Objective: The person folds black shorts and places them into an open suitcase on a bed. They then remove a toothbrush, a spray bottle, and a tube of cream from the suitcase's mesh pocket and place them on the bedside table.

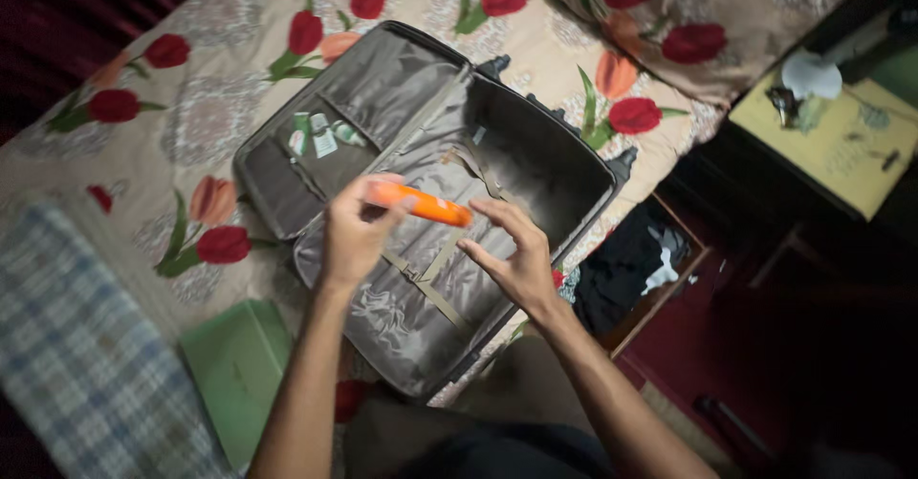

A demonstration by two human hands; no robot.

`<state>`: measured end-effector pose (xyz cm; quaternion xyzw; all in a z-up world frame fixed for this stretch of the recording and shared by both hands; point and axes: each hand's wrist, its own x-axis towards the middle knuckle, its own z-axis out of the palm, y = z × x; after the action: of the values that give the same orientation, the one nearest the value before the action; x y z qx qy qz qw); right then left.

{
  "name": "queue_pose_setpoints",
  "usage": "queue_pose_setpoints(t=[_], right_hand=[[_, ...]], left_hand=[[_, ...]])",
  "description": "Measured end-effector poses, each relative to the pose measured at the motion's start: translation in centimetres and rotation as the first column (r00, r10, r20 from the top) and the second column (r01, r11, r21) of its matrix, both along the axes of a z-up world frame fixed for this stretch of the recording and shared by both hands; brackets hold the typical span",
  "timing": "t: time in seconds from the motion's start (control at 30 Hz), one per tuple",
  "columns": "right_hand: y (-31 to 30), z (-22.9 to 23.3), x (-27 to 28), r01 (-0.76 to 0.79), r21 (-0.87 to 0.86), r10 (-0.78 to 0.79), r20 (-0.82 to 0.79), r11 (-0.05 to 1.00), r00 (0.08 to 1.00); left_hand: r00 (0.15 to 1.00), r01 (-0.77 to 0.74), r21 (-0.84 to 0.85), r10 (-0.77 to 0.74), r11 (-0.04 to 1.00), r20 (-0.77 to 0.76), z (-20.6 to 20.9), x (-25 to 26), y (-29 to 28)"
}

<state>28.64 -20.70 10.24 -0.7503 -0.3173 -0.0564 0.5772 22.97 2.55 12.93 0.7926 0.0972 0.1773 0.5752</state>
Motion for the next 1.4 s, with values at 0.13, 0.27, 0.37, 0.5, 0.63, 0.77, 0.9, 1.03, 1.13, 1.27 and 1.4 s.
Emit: queue_pose_setpoints(t=[0.13,0.27,0.37,0.5,0.63,0.77,0.9,1.03,1.13,1.27,1.4], right_hand=[[-0.9,2.6,-0.2,-0.082,0.008,0.082,-0.121,0.997,0.989],[-2.0,2.7,-1.7,-0.145,0.031,0.148,-0.247,0.989,0.958],[-3.4,2.4,-3.2,-0.194,0.072,0.206,-0.273,0.978,0.940],[-5.7,2.2,-4.9,-0.338,0.240,0.414,-0.481,0.910,0.773],[-9.2,1.1,-6.7,-0.379,0.444,0.584,-0.621,0.812,0.523],[-10.1,0.2,-8.5,-0.282,0.555,0.622,-0.676,0.782,0.395],[-8.7,0.7,-8.4,-0.193,0.447,0.450,-0.590,0.873,0.670],[-7.9,2.1,-7.4,-0.101,0.322,0.253,-0.477,0.941,0.841],[-7.5,3.6,-6.9,-0.232,0.344,0.359,-0.372,0.910,0.856],[-8.1,5.1,-6.9,-0.322,0.391,0.456,-0.321,0.862,0.830],[-8.5,5.8,-6.6,-0.336,0.472,0.541,-0.411,0.815,0.734]], left_hand=[[1.000,0.006,-0.164,-0.005,0.987,0.005,2.2,-0.8,-3.8],[0.998,-0.048,-0.308,0.057,0.950,0.021,3.1,-2.9,-5.8],[0.995,-0.008,-0.267,0.034,0.964,0.095,3.3,-4.3,-6.9],[0.984,0.105,-0.339,-0.048,0.935,0.172,3.0,-5.7,-8.5],[0.960,0.242,-0.475,-0.140,0.846,0.241,1.4,-6.4,-11.2],[0.968,0.241,-0.730,-0.102,0.639,0.230,0.7,-7.1,-15.2],[0.970,0.236,-0.785,-0.084,0.574,0.230,1.4,-7.6,-16.9],[0.981,0.140,-0.806,0.032,0.574,0.193,2.0,-7.3,-17.4],[0.964,0.117,-0.830,0.138,0.546,0.227,2.5,-6.3,-17.5],[0.921,0.163,-0.893,0.260,0.419,0.291,3.0,-4.8,-17.9],[0.904,0.181,-0.908,0.299,0.379,0.305,3.4,-3.8,-18.1]])
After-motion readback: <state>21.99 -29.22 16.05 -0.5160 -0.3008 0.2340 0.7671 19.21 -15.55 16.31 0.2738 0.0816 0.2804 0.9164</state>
